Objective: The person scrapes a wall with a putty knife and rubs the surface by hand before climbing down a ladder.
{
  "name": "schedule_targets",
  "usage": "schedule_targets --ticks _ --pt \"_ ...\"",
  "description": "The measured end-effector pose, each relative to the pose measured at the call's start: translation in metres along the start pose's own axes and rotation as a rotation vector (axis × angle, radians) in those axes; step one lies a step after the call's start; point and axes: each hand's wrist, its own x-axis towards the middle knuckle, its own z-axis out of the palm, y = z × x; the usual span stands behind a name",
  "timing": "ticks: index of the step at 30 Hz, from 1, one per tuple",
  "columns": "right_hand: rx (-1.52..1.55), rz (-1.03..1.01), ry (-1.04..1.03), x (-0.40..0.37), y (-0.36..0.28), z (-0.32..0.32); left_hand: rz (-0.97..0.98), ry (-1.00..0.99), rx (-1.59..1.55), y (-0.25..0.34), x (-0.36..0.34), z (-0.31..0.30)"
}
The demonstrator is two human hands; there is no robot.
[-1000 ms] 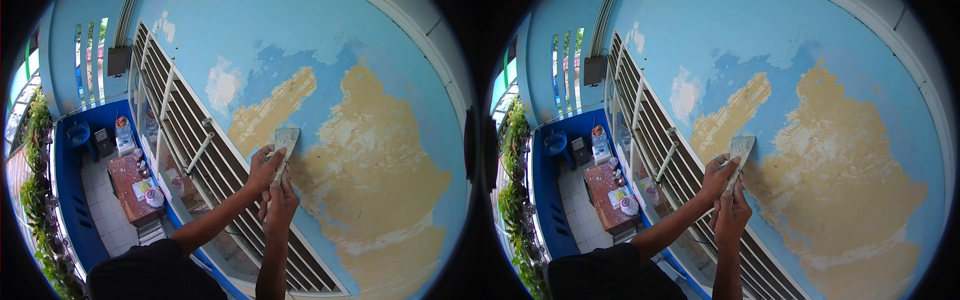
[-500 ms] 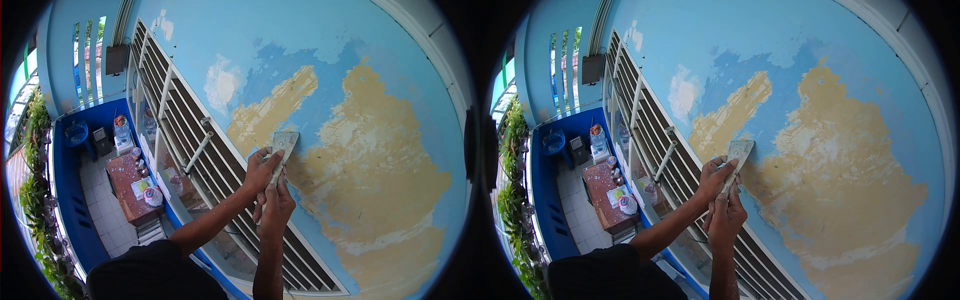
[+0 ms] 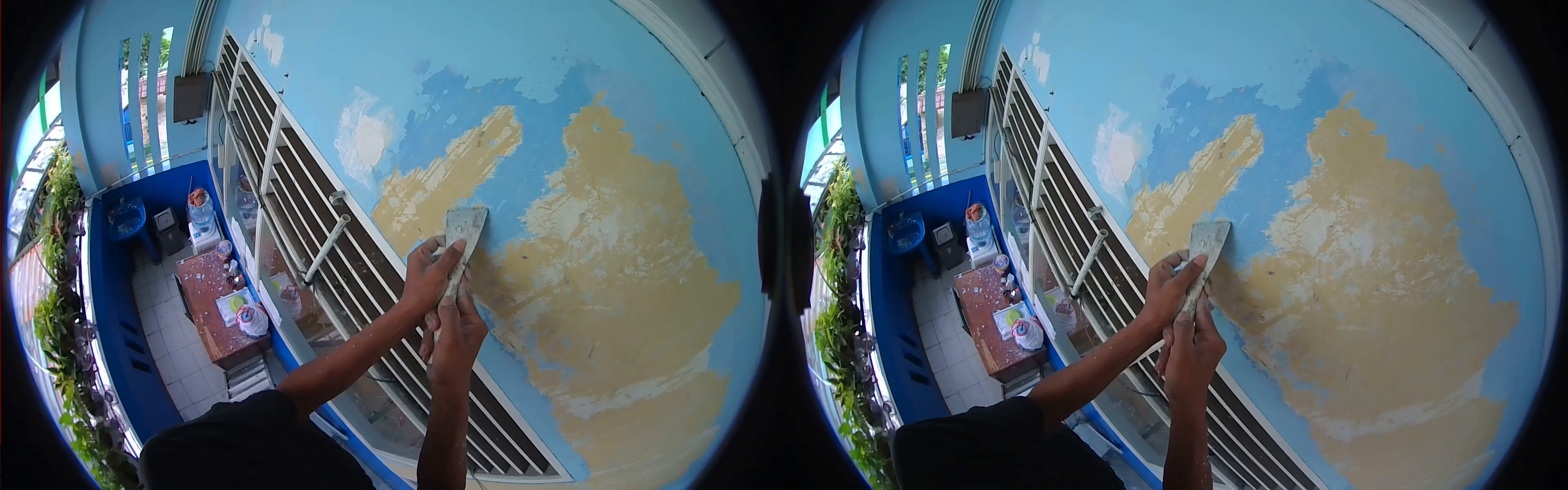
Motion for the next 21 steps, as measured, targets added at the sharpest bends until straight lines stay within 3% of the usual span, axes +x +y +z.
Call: schedule_targets --ticks 21 --pt "-0.04 0.005 -0.025 0.001 0.005 -0.001 -0.014 0.002 -0.015 0.0 -0.004 -0.003"
